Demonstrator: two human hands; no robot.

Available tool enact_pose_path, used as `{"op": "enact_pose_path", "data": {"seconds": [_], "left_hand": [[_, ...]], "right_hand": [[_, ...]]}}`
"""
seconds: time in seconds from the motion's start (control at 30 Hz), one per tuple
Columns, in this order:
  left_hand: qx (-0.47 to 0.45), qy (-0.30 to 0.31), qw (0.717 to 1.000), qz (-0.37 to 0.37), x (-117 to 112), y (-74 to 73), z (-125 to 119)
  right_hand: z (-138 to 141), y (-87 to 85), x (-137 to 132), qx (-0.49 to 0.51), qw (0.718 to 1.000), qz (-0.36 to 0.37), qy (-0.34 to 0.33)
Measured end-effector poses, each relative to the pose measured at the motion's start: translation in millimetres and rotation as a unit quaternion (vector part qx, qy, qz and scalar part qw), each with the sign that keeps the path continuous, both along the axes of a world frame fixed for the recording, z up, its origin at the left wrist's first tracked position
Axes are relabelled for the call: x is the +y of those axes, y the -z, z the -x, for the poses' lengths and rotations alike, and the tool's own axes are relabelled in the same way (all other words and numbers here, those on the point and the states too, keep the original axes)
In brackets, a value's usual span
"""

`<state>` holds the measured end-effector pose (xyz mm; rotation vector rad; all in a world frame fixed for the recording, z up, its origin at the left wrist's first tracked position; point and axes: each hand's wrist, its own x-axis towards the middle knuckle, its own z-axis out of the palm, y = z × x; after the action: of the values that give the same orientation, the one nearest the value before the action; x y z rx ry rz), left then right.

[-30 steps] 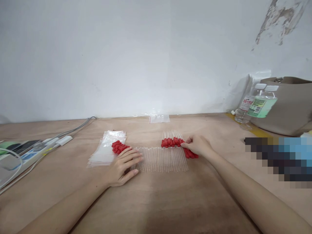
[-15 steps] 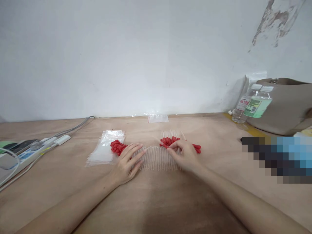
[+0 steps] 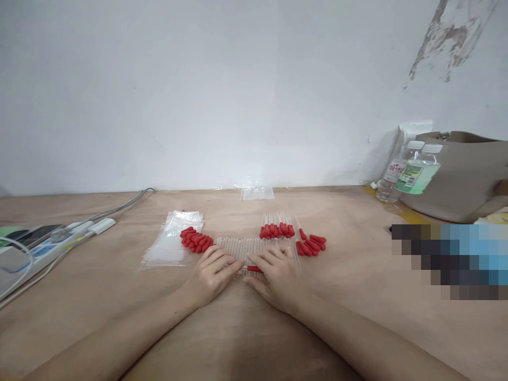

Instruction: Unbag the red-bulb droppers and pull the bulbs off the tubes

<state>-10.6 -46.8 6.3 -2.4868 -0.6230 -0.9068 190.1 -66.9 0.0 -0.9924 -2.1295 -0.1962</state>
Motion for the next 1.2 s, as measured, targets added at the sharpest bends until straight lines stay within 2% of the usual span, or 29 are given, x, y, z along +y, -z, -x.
{"op": "enact_pose_path", "data": {"seconds": [0.13, 0.33, 0.57, 0.83, 1.0, 1.2], "left_hand": [[0.011, 0.014, 1.000, -0.002, -4.9, -2.1, -5.0], [0.024, -0.011, 0.999, 0.018, -10.4, -2.2, -5.3], [0.014, -0.015, 0.999, 0.045, -15.0, -0.9, -4.6], [-0.011, 0.009, 0.997, 0.077, -16.1, 3.4, -1.6], [-0.024, 0.015, 0.994, 0.109, -18.3, 3.6, 0.5], [-0.031, 0.009, 0.993, 0.111, -20.2, 0.0, 0.7]], "right_hand": [[6.3, 3.0, 1.5, -0.030, 0.996, -0.084, -0.007], [3.8, -0.5, -3.3, -0.081, 0.986, -0.149, 0.005], [2.9, 4.7, -3.6, -0.081, 0.981, -0.177, 0.010], [-3.6, 14.9, -0.7, -0.124, 0.972, -0.192, -0.045], [-7.7, 7.3, -6.9, -0.142, 0.963, -0.219, -0.065], [-17.4, -0.7, -12.6, -0.141, 0.952, -0.260, -0.080]]}}
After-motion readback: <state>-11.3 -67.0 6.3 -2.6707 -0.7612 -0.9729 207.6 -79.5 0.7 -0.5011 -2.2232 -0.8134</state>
